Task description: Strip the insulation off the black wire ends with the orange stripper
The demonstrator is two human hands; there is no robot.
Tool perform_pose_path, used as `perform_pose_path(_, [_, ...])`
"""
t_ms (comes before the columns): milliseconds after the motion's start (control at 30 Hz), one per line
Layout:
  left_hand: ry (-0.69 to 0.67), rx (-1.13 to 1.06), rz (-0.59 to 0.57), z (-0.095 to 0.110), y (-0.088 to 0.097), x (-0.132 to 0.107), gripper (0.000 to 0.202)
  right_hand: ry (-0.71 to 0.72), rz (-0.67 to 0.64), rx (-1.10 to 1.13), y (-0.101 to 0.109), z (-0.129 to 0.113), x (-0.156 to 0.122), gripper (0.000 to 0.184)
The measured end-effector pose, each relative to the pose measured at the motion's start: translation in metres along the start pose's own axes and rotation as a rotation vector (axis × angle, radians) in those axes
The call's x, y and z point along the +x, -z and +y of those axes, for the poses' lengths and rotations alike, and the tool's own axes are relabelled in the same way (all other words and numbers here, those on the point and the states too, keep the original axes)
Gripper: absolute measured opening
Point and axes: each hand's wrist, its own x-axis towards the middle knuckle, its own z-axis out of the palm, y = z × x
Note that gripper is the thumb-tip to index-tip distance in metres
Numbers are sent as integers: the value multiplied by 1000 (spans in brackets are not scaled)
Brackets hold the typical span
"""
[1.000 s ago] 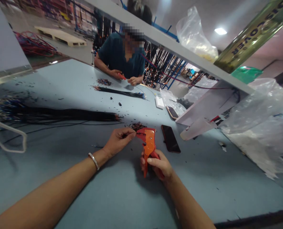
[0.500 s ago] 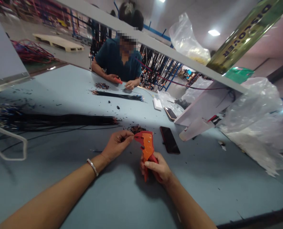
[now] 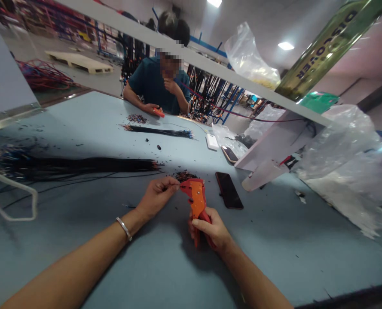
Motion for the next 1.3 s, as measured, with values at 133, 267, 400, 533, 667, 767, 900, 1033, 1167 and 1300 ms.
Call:
perform_pose_path(133, [5,-4,-5,-1,0,0,24,-3,16,-36,-3,-1,0,32])
perform_pose_path(267, [15,5,-18,-3,0,0,23,8,76,-13,-7,-2,2,34])
perform_pose_path(400, [59,-16,1,-1,0,-1,23,-29,70,57,-7,-2,3,32])
perform_pose_path(533, [75,-24,61,3,0,0,24,-45,73,207,-1,-4,3,27])
perform_pose_path(667, [102,-23,94,3,-1,2,24,-55,38,327,5,-9,3,25])
perform_pose_path(767, [117,-7,95,3,-1,1,23,-36,-8,351,7,-13,4,29])
perform_pose_path(900, [100,-17,104,2,-1,2,21,-44,-46,351,7,-13,5,30])
perform_pose_path(1033, [88,-47,117,1,0,4,19,-48,-34,317,7,-11,5,33])
perform_pose_path(1167, [100,-44,139,2,-1,6,18,-2,-24,141,11,-23,-1,34])
perform_pose_path(1300, [91,-57,237,1,-3,9,17,60,-79,-430,23,-58,-15,38])
